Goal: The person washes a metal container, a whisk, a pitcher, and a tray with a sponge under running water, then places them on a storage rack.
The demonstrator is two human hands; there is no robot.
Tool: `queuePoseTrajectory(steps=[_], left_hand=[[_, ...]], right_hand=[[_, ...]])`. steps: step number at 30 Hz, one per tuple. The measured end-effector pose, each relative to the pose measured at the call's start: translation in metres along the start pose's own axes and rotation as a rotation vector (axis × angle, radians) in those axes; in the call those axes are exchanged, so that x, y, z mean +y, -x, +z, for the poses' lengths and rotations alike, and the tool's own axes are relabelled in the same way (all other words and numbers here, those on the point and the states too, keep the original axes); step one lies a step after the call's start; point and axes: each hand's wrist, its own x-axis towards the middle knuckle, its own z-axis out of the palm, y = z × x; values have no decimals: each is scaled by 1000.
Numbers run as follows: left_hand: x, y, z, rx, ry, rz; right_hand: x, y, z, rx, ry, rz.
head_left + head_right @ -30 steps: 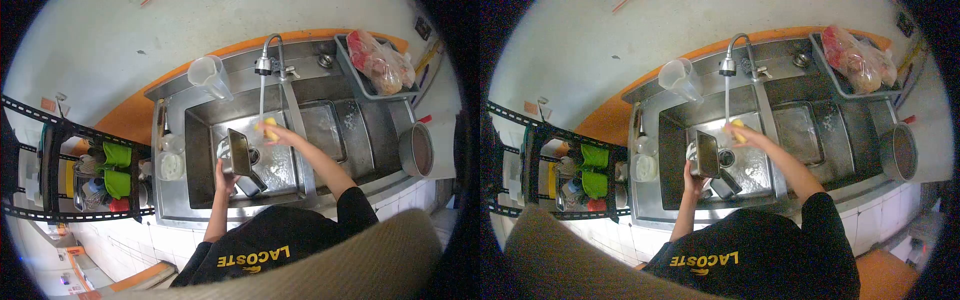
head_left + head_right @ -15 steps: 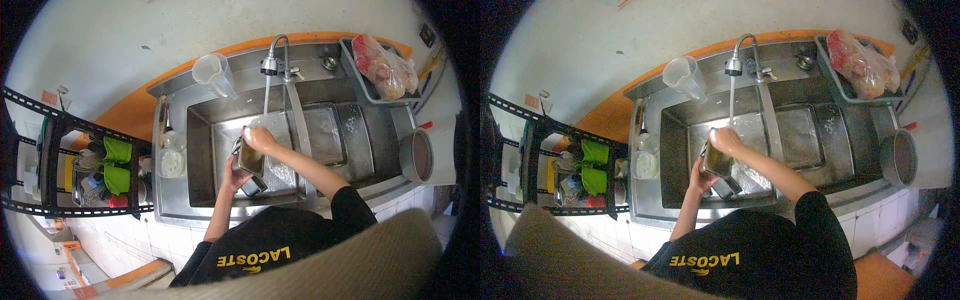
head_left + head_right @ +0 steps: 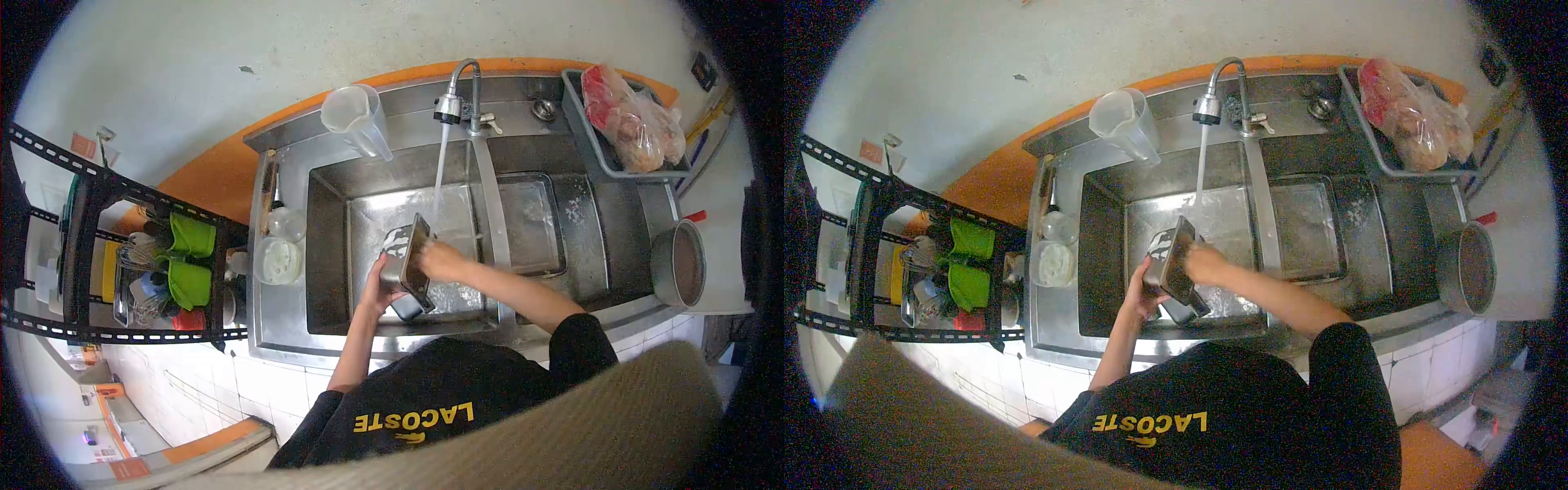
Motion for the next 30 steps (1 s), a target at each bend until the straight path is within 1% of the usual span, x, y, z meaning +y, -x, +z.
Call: queuePoseTrajectory(steps=[3,4,6,8,10,11,12,15,16,18,19,20,21,23,24,27,28,30], left_hand=[[-2,-1,-2,7,-4,-23],[-2,1,-1,15,-10,-33],[-10,5,6,40,3,-8],[-16,4,5,51,43,3],[-15,4,4,36,40,-2],[-13,5,3,31,36,-2],[-21,-9,-15,-51,65,13],[-23,0,-5,-75,175,86],[-25,1,-4,-65,167,74],[-25,1,-2,-46,155,57],[-24,3,-1,-27,156,65],[-23,5,-1,-6,153,74],[-20,5,-2,12,147,82],[-18,2,-13,-40,129,91],[-20,1,-19,-64,122,91],[-18,-1,-17,-6,132,38],[-15,1,-18,-20,114,1],[-3,5,-23,-50,78,-66]], right_hand=[[-35,6,-1,-98,-276,64],[-39,13,-16,12,-311,-101],[-25,18,1,90,-259,-1],[-11,19,-7,207,-220,86],[-19,23,-14,203,-174,159],[-29,23,-30,204,-152,195],[-43,26,-46,66,-102,172],[-47,27,-38,72,-89,87],[-40,24,-39,48,-39,116],[-25,15,-28,161,39,192],[-24,13,-35,218,80,226],[-32,17,-42,137,42,223],[-44,19,-42,103,-28,195],[-67,24,-37,33,-163,140],[-69,28,-31,138,-181,84],[-52,34,-45,150,-135,84],[-45,31,-43,271,-63,105],[-30,34,-40,307,-136,127]])
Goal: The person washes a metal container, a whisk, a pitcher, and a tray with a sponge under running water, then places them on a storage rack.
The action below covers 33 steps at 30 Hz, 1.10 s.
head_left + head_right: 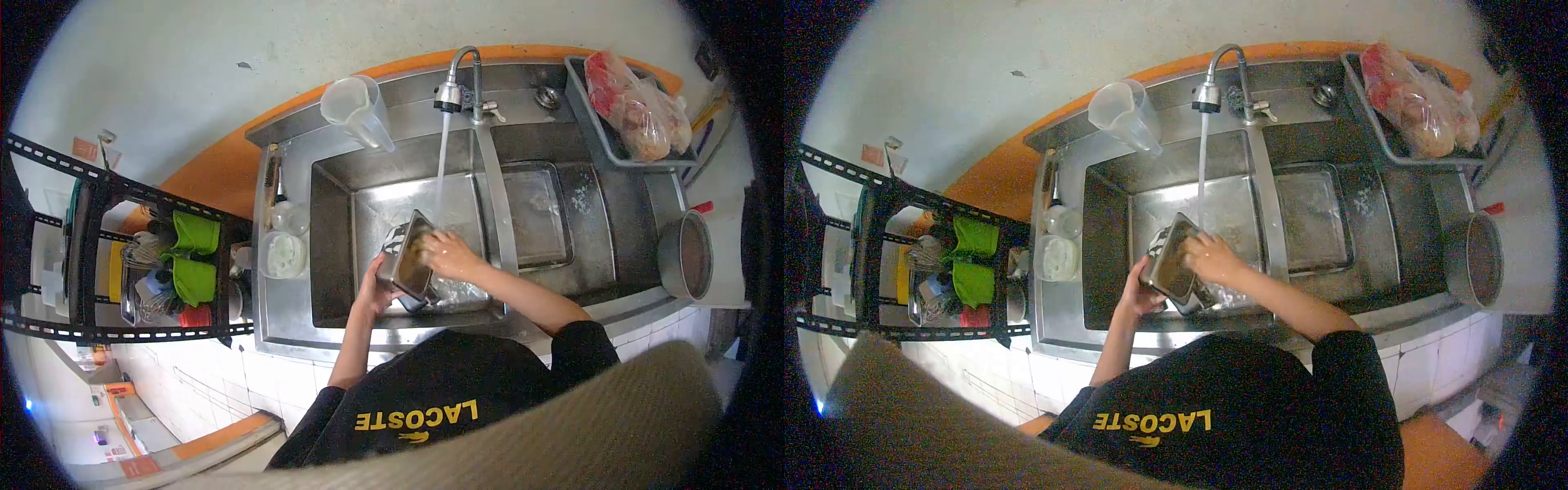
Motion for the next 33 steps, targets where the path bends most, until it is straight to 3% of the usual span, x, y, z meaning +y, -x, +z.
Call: queuePoseTrajectory(steps=[1,4,6,8,10,11,14,17,18,19,21,22,23,25,27,29,30,33], left_hand=[[4,2,-2,-15,-7,-17],[12,3,-3,-34,-29,-83],[9,-4,-4,-46,19,-126],[3,-16,-14,-81,45,-173],[-3,-27,-27,-144,35,-227],[-3,-18,-13,-108,0,-122],[-21,-10,16,19,-78,233],[-35,-25,13,-129,-50,332],[-38,-36,4,1,1,305],[-31,-35,6,-2,19,283],[-16,-1,38,119,98,338],[-23,-27,10,52,39,481],[-17,-25,2,111,-29,351],[-11,-20,-2,105,-113,360],[-6,-16,-5,66,-100,339],[-2,-13,-3,30,-71,324],[-1,-11,-1,16,-47,321],[3,-19,-7,-8,9,352]], right_hand=[[4,1,-8,17,-35,15],[14,6,-16,97,-60,-312],[19,7,-15,-6,-64,-343],[20,4,-12,-212,-13,-256],[16,4,-17,-93,-71,-212],[15,5,-20,-34,-97,-188],[0,-3,-20,69,-459,73],[-17,-13,-13,-29,-740,382],[-21,-18,9,101,-1056,405],[-25,-23,30,239,-1368,422],[-46,-20,-8,-94,-1228,543],[-45,-17,6,-142,-1020,396],[-48,-16,6,-158,-811,253],[-46,-4,-7,-317,-732,24],[-31,2,13,-337,-342,-180],[-33,-2,-29,-395,2,-268],[-15,-1,7,-204,133,-342],[4,-13,2,1,148,-435]])
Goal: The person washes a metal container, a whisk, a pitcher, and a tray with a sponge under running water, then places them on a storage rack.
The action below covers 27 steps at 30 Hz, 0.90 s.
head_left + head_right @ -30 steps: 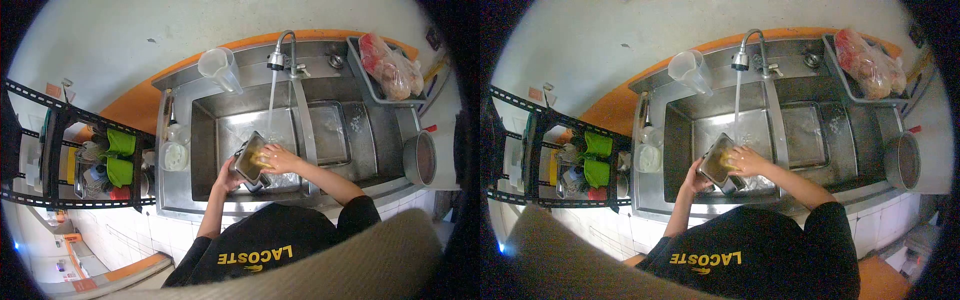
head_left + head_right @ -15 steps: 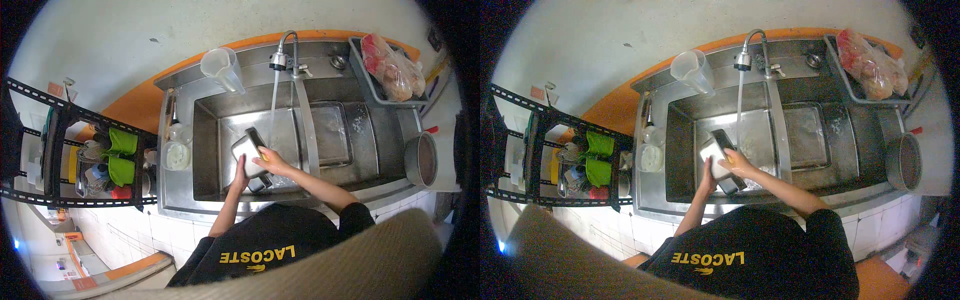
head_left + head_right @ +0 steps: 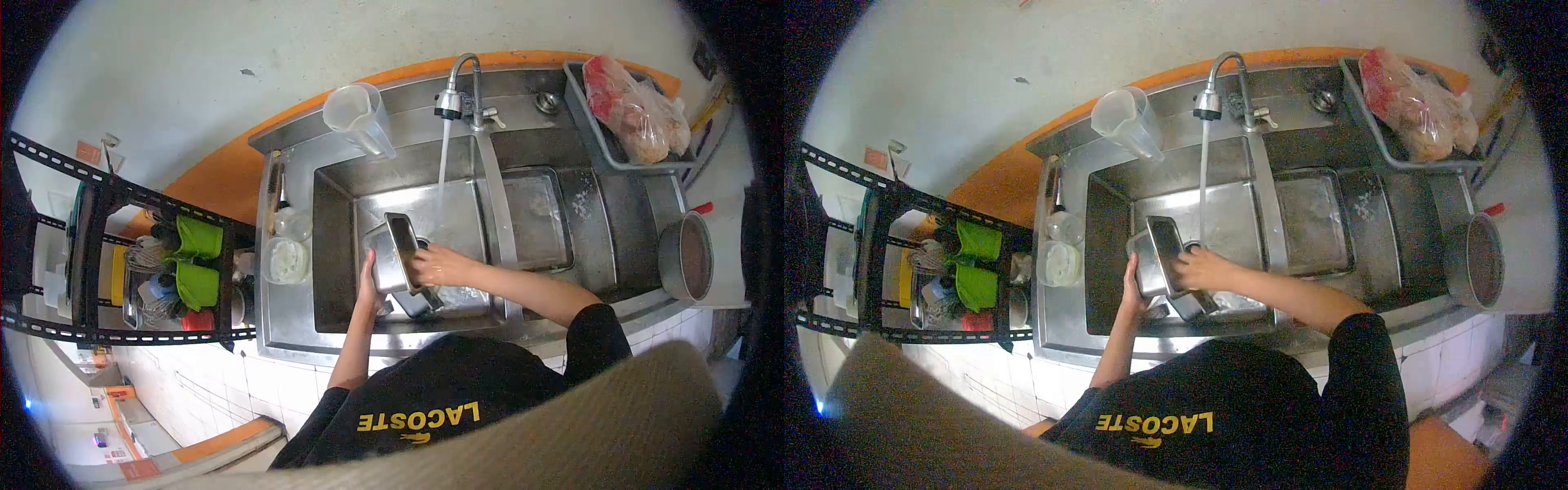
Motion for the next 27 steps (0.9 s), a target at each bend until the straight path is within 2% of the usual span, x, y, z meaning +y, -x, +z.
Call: queuePoseTrajectory(steps=[1,4,7,10,11,12,14,15,17,20,21,24,25,27], left_hand=[[2,-2,-1,13,7,2],[2,-8,-18,30,33,-27],[-1,-5,-17,67,14,-30],[-7,-9,-4,64,-77,-108],[-8,-12,1,57,-72,-77],[-7,-15,5,56,-16,-50],[0,-16,17,53,97,6],[3,-18,12,22,111,-58],[5,-22,9,-4,6,-69],[7,-21,14,-14,-53,-90],[9,-14,27,10,-33,-102],[4,-17,29,33,42,-84],[8,-17,28,15,49,-77],[20,-13,30,-27,52,-66]], right_hand=[[7,-3,-11,23,39,6],[38,-13,-20,-63,-217,640],[56,-7,-26,531,-541,779],[35,-31,-50,516,-506,648],[25,-33,-40,358,-591,687],[17,-35,-33,380,-536,585],[-2,-35,-31,373,-631,516],[-4,-31,-31,368,-622,488],[-9,-26,-28,356,-619,426],[16,-33,-33,455,-401,464],[26,-36,-42,424,-529,563],[32,-47,-41,567,-483,575],[20,-45,-54,503,-472,579],[-5,-37,-37,507,-509,516]])
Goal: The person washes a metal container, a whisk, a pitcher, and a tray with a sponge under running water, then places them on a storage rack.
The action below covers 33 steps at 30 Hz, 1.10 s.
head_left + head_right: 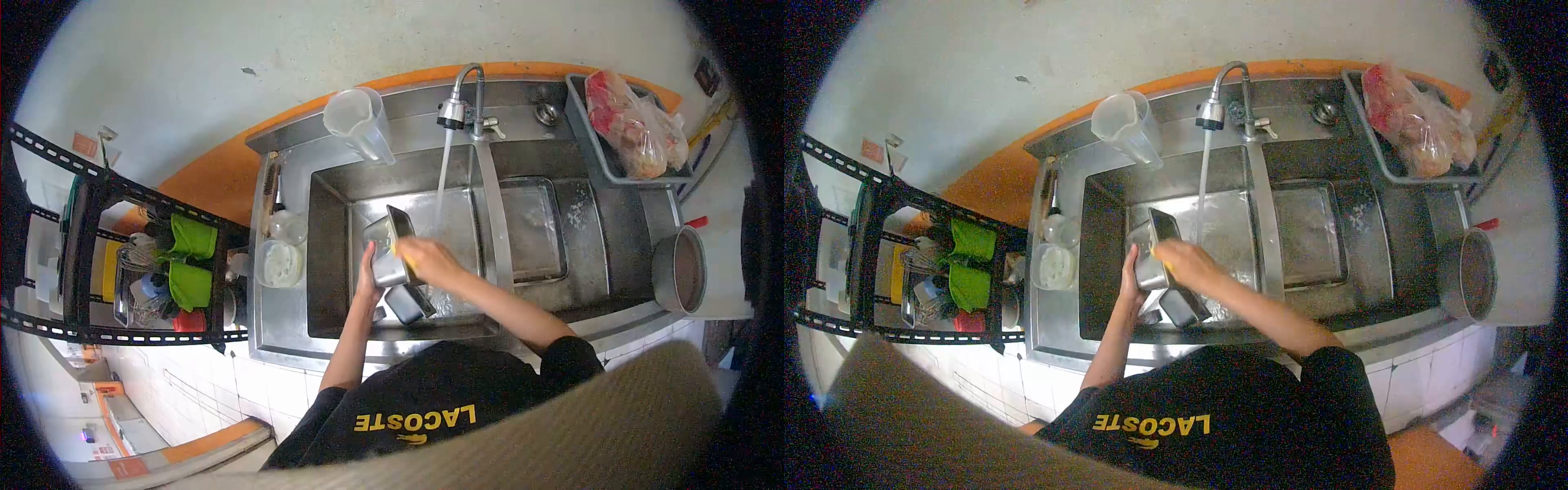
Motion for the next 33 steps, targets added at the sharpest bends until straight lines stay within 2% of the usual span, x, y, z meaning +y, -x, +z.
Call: queuePoseTrajectory(steps=[2,6,9,12,13,14,15,16,19,21,24,27,28,30,33], left_hand=[[-2,-5,-12,33,-82,-13],[-19,-1,-22,52,-140,-48],[-25,14,-3,75,-92,-1],[-35,-2,-18,16,15,-24],[-33,-1,-13,23,13,-17],[-31,-2,-10,31,13,-10],[-33,-7,-12,22,2,-17],[-37,-16,-16,12,-10,-27],[-39,-24,-6,36,-51,-44],[-41,-35,-3,39,-89,-84],[-36,-40,15,-25,-111,-186],[-44,-54,21,-88,-42,-238],[-49,-62,19,-151,16,-261],[-52,-64,22,-137,52,-268],[-54,-59,27,-148,94,-233]], right_hand=[[-7,13,0,-50,-23,18],[30,-5,4,32,113,-104],[15,-36,-16,-24,139,112],[59,-53,6,205,-70,451],[94,-58,16,237,-444,767],[85,-61,-2,314,-967,891],[76,-64,-21,381,-1498,991],[101,-59,-24,223,-1630,890],[94,-57,-43,191,-1487,659],[86,-57,-53,284,-1303,683],[67,-64,-55,371,-972,537],[50,-68,-54,181,-650,501],[44,-69,-52,106,-529,564],[34,-66,-48,-46,-289,689],[41,-55,-34,109,-172,517]])
